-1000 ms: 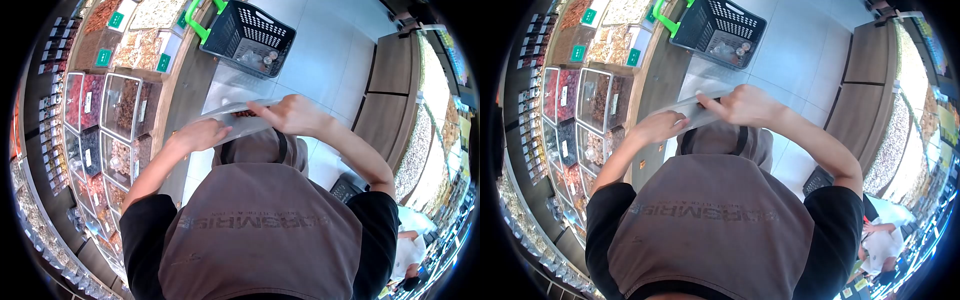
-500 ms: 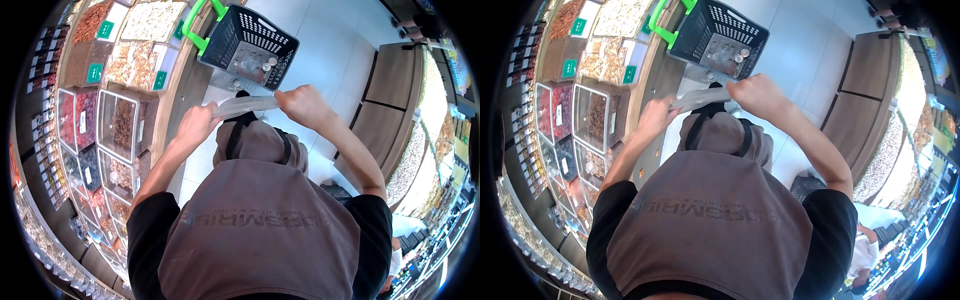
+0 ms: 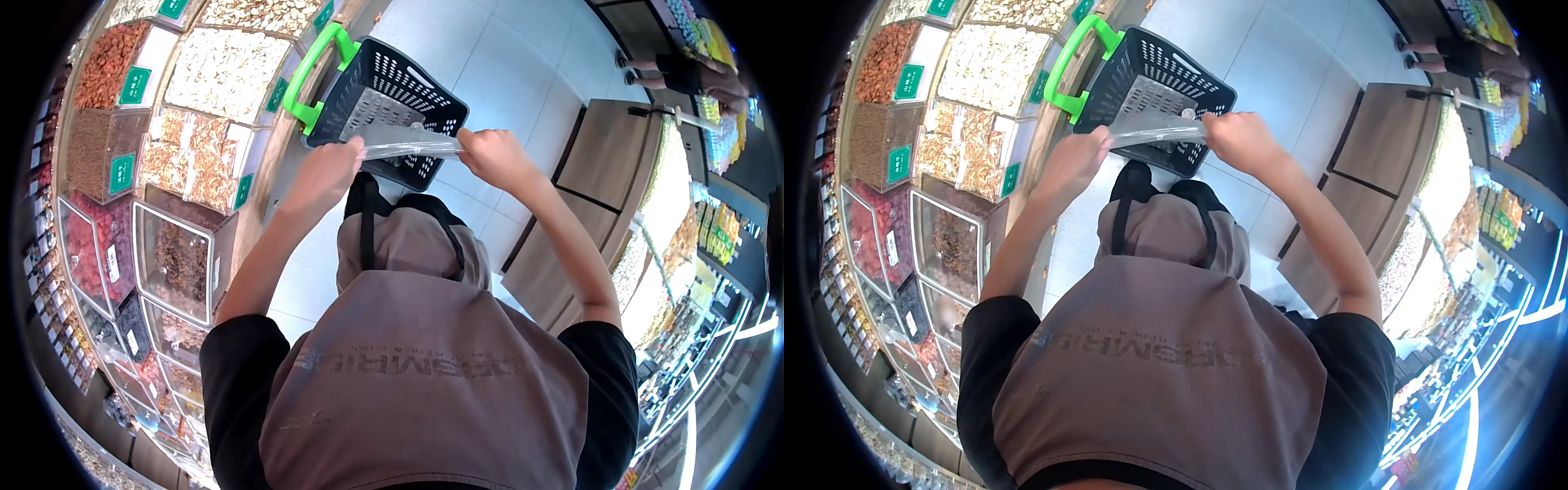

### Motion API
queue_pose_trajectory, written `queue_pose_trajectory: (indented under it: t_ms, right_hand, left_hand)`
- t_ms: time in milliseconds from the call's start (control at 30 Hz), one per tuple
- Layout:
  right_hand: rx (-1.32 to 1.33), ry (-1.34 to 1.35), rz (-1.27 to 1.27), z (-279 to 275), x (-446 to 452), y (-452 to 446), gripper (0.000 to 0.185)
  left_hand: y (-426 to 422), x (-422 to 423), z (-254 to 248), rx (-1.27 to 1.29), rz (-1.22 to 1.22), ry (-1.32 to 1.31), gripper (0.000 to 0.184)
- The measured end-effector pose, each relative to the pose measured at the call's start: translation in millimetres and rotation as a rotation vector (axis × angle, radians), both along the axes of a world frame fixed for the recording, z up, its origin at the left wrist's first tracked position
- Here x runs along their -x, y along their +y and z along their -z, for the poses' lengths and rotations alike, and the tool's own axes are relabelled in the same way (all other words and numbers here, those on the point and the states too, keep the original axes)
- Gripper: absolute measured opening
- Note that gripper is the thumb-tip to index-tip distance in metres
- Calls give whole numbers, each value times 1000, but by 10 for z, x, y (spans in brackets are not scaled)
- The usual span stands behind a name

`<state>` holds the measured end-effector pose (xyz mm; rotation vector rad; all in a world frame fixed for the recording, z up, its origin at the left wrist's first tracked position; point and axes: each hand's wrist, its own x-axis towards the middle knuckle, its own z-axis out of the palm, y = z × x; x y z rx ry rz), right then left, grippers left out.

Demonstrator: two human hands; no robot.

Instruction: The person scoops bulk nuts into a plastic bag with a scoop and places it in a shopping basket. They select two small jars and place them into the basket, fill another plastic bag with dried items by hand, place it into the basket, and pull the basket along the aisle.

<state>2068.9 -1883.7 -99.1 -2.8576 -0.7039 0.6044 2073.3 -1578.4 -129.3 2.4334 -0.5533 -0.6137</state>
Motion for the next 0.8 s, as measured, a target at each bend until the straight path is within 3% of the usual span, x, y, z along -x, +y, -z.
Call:
queue_pose_trajectory:
  t_ms: [133, 300, 400, 567, 800]
  right_hand:
    - [43, 75, 2, 523, -409, -183, 17]
    - [-7, 245, 57, 1809, -897, -513, 21]
    - [38, 267, 18, 2600, -1130, -597, 21]
    - [-11, 273, -113, 3574, -1396, -686, 20]
    - [-137, 249, -175, 4204, -1585, -834, 20]
  left_hand:
    - [-192, -291, 543, 14, 24, -4, 19]
    - [-451, -478, 1858, 168, -46, -151, 18]
    - [-666, -730, 2546, -193, -64, 102, 22]
    - [-863, -990, 3228, -196, -264, 198, 19]
    - [-1038, -1018, 3767, -131, -467, 149, 16]
